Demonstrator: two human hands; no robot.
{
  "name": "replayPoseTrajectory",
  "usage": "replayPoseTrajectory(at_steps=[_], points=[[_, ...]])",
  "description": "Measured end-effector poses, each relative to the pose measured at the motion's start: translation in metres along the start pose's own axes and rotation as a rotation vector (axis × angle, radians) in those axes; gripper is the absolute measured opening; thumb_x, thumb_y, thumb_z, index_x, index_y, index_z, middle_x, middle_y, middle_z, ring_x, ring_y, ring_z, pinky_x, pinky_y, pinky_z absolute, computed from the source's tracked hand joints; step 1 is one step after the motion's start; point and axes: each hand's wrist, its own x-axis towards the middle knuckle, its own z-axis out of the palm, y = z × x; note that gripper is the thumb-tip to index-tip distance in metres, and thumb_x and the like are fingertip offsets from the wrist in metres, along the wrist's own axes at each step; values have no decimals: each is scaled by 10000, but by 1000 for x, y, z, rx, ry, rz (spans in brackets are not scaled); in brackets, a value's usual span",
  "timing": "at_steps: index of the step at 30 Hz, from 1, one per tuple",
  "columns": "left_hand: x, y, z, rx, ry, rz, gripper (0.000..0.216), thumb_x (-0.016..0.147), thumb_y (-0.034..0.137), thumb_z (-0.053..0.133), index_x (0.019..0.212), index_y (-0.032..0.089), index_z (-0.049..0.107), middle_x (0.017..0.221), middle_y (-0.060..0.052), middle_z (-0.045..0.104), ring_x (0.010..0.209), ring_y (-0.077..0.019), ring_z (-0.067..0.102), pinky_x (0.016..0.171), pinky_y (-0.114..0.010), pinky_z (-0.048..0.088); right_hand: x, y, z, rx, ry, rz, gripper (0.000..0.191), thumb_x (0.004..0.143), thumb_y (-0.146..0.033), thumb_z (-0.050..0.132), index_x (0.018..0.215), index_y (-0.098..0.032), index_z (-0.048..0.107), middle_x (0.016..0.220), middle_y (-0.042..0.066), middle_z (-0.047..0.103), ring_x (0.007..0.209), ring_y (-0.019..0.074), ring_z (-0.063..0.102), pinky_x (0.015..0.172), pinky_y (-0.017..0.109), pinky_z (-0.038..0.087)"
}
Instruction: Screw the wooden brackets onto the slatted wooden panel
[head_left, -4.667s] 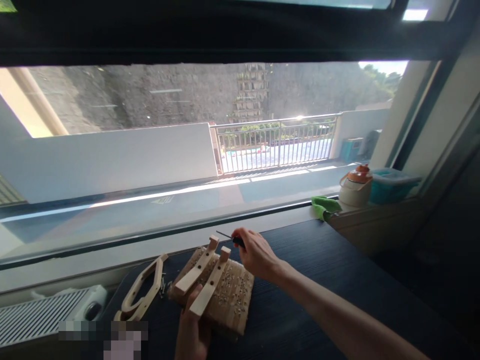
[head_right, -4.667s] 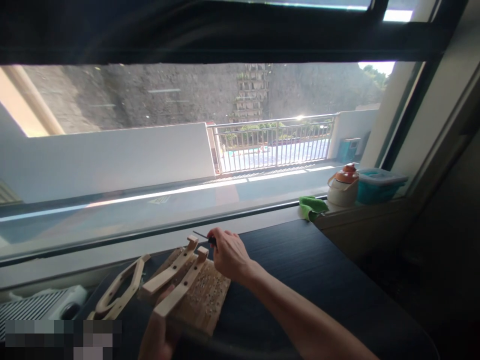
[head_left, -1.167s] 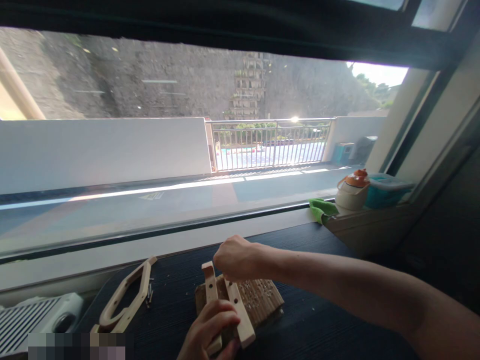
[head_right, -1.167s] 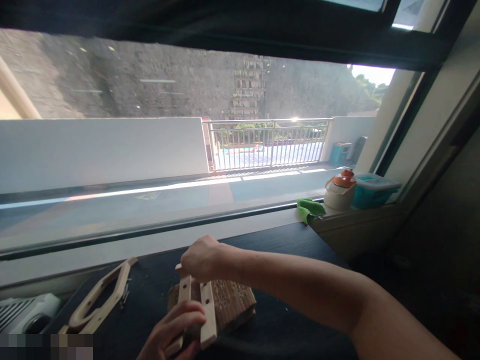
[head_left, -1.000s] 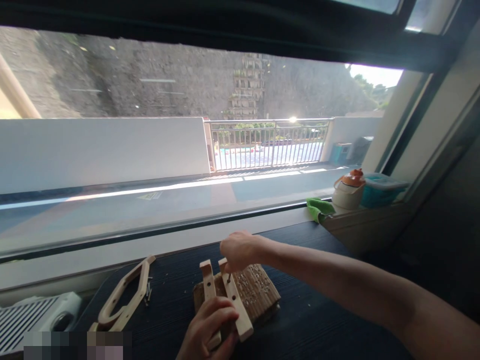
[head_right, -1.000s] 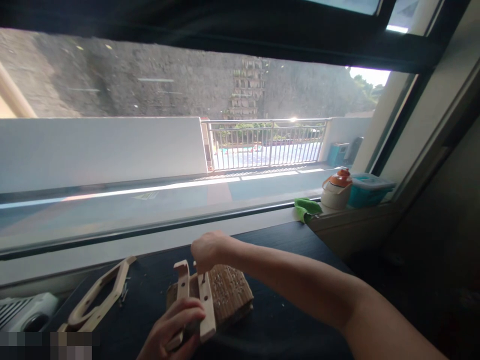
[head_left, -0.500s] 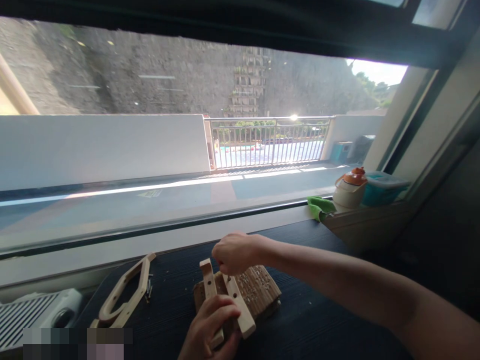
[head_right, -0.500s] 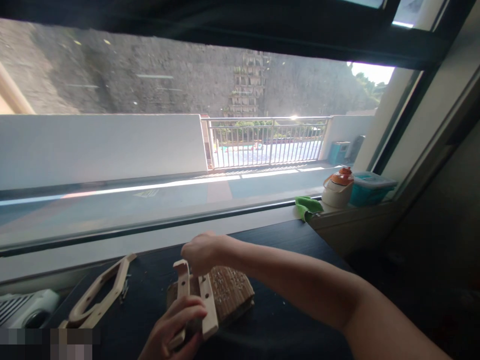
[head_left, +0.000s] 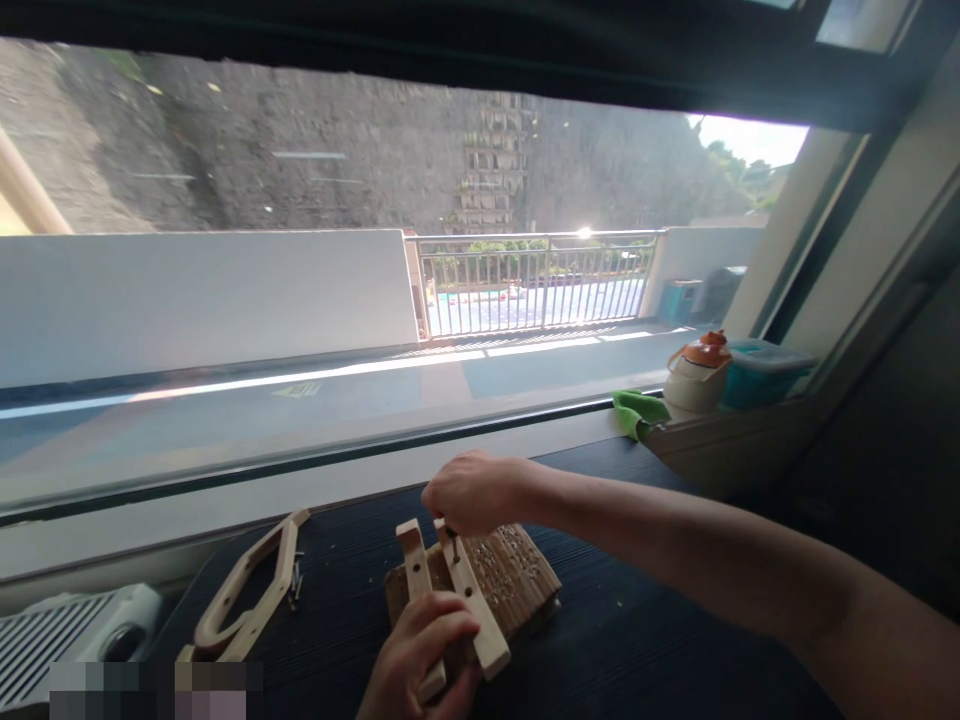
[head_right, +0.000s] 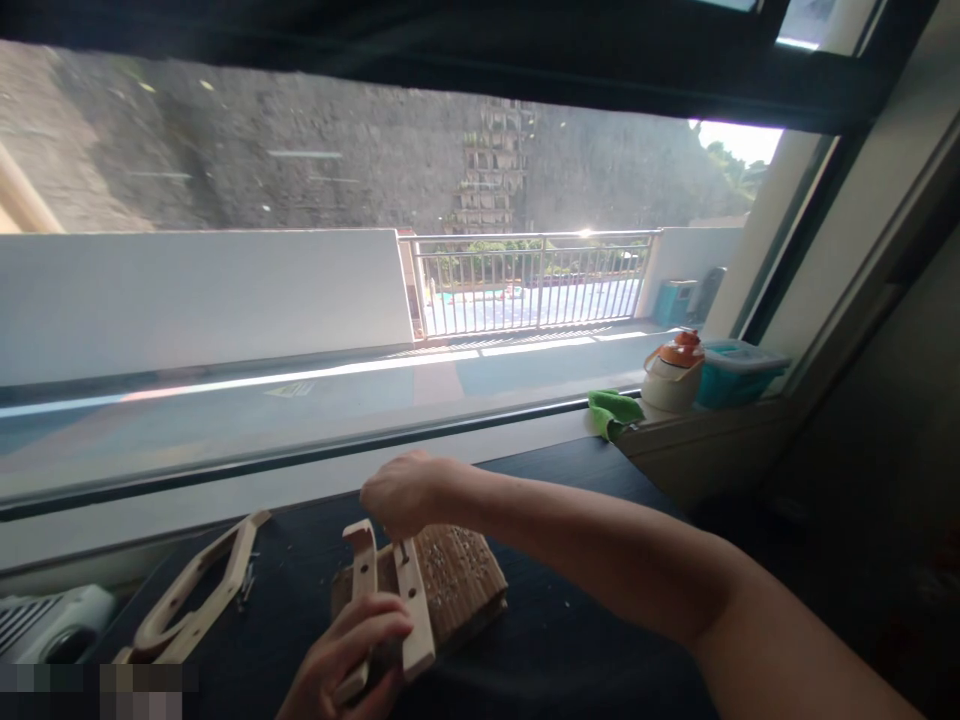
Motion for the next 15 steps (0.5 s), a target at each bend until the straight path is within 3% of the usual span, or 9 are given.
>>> replayPoseTrajectory(at_steps=[9,15], points=[[0,0,3,0,3,-21,314,765,115,660,1026,288,659,1047,-31,686,973,-176,672,859,-251,549,1,6,10,31,57,129,349,922,-322,453,1061,-109,692,1007,161,703,953,282,659,677,322,488],[0,6,1,-11,6,-12,320,758,84,643,1017,271,654,1036,-40,677,962,-173,670,845,-259,549,-4,-1,1,3,27,81,276,847,-293,571,1031,-143,712,1020,129,708,965,276,652,696,311,463]])
